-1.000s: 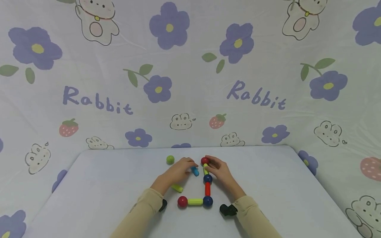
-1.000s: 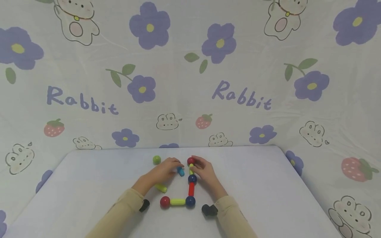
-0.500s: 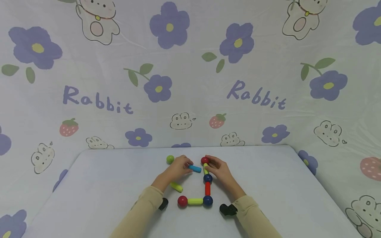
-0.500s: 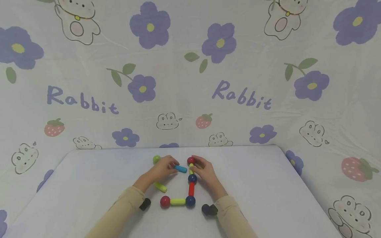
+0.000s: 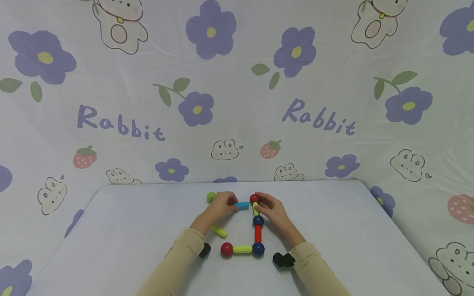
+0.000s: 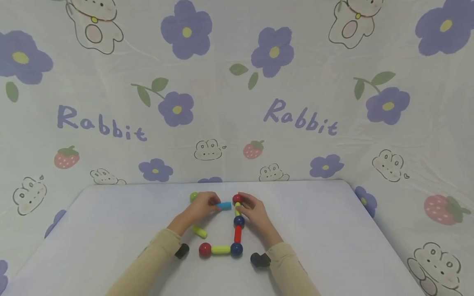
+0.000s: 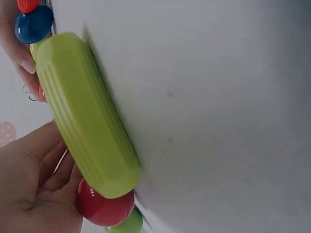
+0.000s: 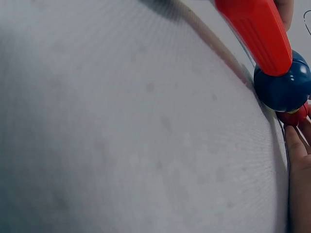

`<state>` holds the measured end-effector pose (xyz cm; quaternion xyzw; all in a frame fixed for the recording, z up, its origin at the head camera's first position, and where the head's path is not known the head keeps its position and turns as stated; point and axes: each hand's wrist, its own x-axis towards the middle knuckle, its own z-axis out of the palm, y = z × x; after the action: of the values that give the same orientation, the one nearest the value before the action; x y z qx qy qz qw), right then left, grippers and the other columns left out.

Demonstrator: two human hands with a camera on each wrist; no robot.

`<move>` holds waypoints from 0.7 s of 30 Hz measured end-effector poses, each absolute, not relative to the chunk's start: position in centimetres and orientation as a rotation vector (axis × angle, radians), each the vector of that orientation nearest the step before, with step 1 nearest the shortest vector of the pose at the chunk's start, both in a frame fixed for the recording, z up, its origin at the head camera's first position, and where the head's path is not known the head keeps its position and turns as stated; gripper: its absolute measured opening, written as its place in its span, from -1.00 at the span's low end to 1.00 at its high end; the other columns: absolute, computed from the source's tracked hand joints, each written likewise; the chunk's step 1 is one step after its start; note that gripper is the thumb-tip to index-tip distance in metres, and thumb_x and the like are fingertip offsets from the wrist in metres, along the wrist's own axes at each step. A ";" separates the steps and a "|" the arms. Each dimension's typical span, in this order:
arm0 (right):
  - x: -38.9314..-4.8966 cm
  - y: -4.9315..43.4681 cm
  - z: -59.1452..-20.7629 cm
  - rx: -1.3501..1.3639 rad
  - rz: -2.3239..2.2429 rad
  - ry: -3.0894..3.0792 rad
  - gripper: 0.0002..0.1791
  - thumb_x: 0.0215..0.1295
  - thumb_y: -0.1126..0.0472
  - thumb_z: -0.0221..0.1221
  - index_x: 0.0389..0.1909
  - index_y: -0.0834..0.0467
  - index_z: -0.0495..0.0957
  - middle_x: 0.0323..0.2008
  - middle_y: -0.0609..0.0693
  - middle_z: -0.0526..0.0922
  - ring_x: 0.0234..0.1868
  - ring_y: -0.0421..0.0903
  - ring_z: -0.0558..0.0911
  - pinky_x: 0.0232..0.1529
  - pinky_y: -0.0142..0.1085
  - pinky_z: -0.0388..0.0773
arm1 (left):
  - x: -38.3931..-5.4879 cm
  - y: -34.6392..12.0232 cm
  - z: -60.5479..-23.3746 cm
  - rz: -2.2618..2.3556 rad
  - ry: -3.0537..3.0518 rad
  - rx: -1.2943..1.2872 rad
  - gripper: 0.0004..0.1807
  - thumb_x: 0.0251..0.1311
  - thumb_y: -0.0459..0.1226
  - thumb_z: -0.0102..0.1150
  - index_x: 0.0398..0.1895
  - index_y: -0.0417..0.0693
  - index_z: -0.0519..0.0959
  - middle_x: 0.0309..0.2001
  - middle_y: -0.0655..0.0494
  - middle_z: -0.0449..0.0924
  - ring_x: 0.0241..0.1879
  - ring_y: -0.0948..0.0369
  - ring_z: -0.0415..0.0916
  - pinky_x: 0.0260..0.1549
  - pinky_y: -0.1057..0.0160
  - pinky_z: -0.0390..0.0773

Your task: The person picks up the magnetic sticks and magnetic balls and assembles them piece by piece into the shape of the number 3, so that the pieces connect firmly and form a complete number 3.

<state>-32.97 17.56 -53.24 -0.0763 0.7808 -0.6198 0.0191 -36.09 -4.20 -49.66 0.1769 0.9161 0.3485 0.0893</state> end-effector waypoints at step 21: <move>-33.1 17.6 -53.3 -0.308 -1.938 2.396 -0.42 0.32 0.31 0.20 0.36 0.19 0.35 0.38 0.16 0.39 0.43 0.08 0.36 0.34 -0.22 0.33 | -36.5 -3.7 -49.6 1.111 2.843 0.572 -0.75 0.20 -0.41 0.25 -0.05 -0.25 0.58 -0.09 -0.11 0.63 -0.11 0.10 0.57 -0.03 0.16 0.62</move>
<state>-33.11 17.58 -53.30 -0.0994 0.7735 -0.6256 0.0221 -36.50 -3.72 -49.62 0.1840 0.9153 0.3578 0.0181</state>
